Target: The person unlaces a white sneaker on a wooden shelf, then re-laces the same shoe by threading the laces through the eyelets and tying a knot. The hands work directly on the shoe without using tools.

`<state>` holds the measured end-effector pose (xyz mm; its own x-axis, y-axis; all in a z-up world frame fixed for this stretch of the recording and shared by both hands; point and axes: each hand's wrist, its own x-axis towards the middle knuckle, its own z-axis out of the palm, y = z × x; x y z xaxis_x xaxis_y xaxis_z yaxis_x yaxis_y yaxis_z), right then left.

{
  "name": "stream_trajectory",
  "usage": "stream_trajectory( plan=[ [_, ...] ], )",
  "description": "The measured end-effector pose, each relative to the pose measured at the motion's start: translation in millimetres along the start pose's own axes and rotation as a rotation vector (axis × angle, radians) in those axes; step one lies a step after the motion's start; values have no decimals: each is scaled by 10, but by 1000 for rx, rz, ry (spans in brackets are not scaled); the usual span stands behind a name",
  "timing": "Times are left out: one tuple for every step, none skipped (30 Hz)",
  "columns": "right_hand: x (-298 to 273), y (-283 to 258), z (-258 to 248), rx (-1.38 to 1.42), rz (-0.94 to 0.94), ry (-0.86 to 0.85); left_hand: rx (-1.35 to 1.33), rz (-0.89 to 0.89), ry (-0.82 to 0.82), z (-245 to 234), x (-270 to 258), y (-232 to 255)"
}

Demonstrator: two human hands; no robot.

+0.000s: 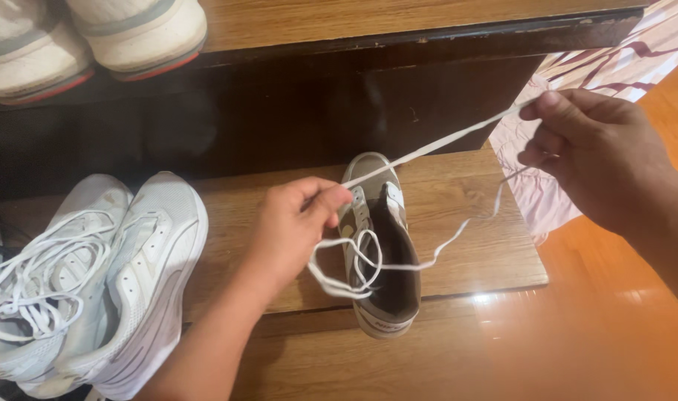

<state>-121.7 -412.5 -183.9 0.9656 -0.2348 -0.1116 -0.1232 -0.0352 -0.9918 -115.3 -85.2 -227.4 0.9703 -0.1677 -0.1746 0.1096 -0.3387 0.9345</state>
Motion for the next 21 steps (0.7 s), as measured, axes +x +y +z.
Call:
stream_trajectory(
  plan=[
    [15, 33, -66, -10, -12, 17, -42, 2, 5, -26, -4, -19],
    [12, 78, -128, -208, -92, 19, -82, 5, 8, -62, -5, -34],
    [-3, 132, -190, -406, -172, 22, -68, 9, 28, -102, -2, -45],
    [-14, 188, -252, -603, -251, 26, -54, 13, 47, -146, -1, -54],
    [-18, 242, -314, -771, -343, 76, -39, 17, 66, -194, -2, -61],
    [-12, 292, -377, -940, -435, 124, -16, -6, 80, -259, -13, -67],
    [5, 334, -437, -1108, -529, 171, 8, -28, 94, -333, -24, -66],
    [57, 361, -476, -779, -369, 260, 30, -50, 111, -379, -36, -64],
    [131, 382, -486, -448, -206, 336, 38, -74, 135, -405, -54, -63],
    [181, 400, -481, -116, -41, 404, 47, -96, 157, -423, -68, -55],
    [216, 420, -440, -217, -89, 222, 56, -119, 178, -427, -76, -41],
    [231, 432, -370, -315, -136, 41, 109, -106, 157, -390, -56, -17],
    [214, 405, -305, -410, -183, -141, 161, -93, 136, -311, -13, 17],
    [178, 418, -155, -539, -68, -86, 213, -80, 116, -224, 21, 52],
    [117, 462, 73, -666, 47, -29, 227, -1, 82, -131, 41, 85],
    [22, 437, 233, -654, 14, -158, 241, 78, 50, -24, 53, 117],
    [-77, 393, 386, -641, -18, -286, 193, 151, 47, 93, 50, 147],
    [-161, 350, 550, -583, -125, -391, 145, 225, 44, 208, 43, 184],
    [-234, 302, 698, -522, -232, -494, 98, 299, 40, 285, 38, 220],
    [-290, 239, 791, -456, -337, -592, 83, 234, 24, 323, 27, 249],
    [-309, 164, 833, -453, -211, -596, 69, 169, 7, 347, 6, 269]
  ],
)
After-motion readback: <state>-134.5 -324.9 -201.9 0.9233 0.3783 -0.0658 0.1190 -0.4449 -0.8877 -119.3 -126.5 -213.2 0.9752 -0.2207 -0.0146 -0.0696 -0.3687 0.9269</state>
